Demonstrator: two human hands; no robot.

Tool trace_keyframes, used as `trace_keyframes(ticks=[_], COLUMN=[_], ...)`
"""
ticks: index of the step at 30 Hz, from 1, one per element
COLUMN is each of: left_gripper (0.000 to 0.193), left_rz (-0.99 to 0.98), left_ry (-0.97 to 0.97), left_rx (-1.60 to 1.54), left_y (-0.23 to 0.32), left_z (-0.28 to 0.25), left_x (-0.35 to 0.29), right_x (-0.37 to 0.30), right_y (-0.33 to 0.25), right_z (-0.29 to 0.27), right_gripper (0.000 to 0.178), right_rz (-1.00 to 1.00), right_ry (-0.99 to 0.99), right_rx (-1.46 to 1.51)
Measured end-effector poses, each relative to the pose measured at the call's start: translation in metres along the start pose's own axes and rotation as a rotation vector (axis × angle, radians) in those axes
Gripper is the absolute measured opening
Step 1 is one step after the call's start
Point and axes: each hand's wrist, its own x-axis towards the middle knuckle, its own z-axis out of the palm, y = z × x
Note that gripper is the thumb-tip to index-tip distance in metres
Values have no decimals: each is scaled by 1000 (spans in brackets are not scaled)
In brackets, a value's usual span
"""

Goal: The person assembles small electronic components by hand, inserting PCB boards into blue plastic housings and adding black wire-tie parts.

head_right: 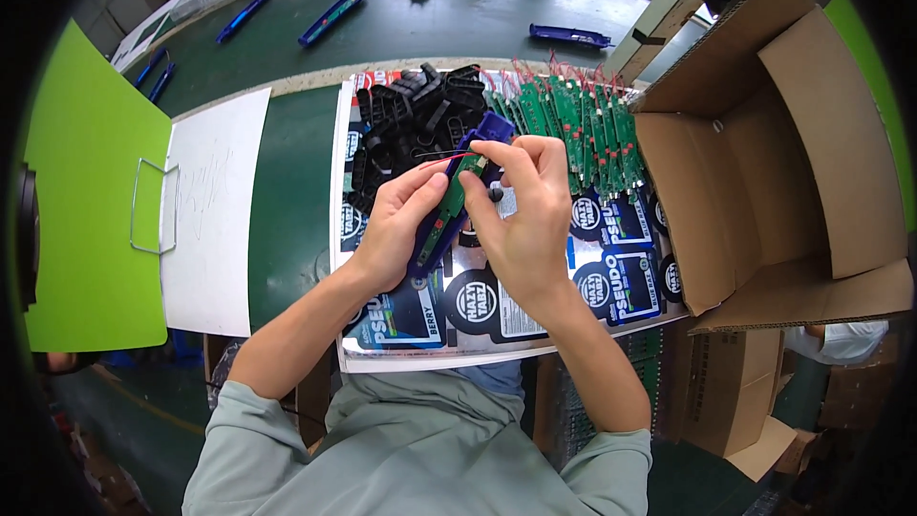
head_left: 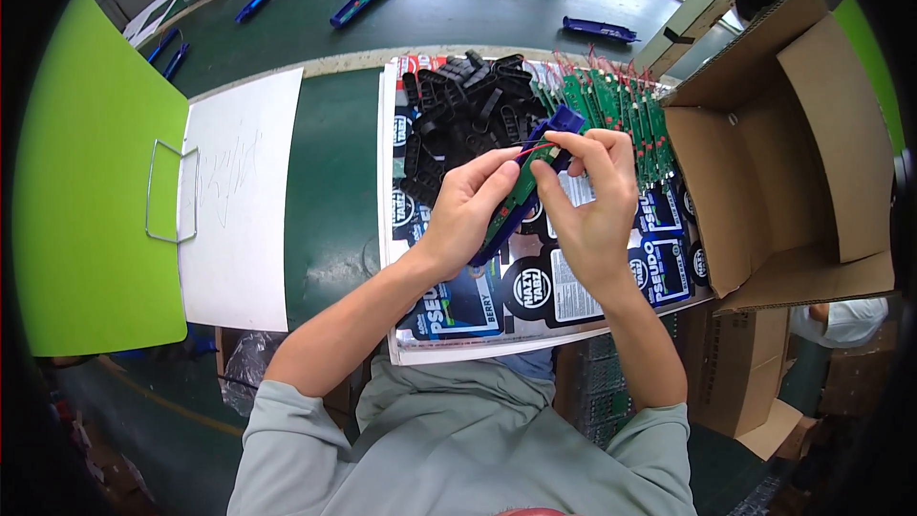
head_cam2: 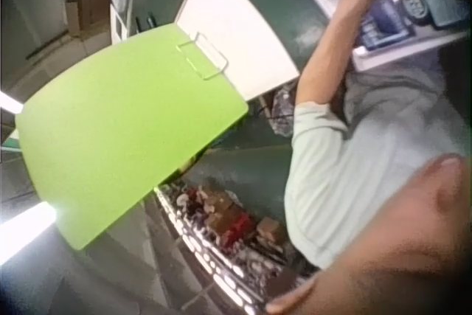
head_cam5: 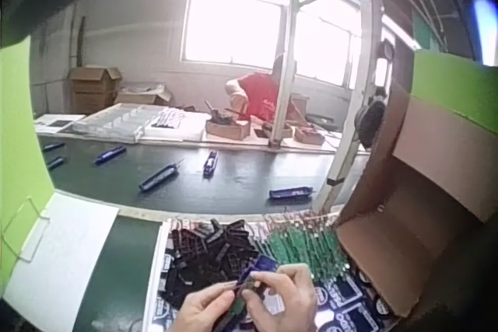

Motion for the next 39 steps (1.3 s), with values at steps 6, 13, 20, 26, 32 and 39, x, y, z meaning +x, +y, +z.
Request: trace_keyframes(ticks=[6, 13, 20, 26, 32, 39], left_gripper=[35, 36, 37, 33, 31, 32], left_rz=[10, 51, 106, 232, 252, 243], left_ry=[-46, -46, -32, 138, 285, 253], left_rx=[10, 96, 128, 76, -31, 17], left_y=[2, 2, -2, 37, 45, 45], left_z=[4, 6, 5, -4, -23, -20], left_x=[-3, -5, -6, 3, 7, 6], right_x=[-3, -1, -3, -1, -10, -10], right_y=[6, 7, 12, 26, 42, 41], right_z=[6, 4, 8, 0, 2, -2], right_gripper=[60, 46, 38, 37, 20, 17], right_rz=[111, 397, 394, 381, -79, -238], right_ry=[36, -93, -98, 4, -336, -480], right_rx=[-14, 269, 341, 568, -149, -202])
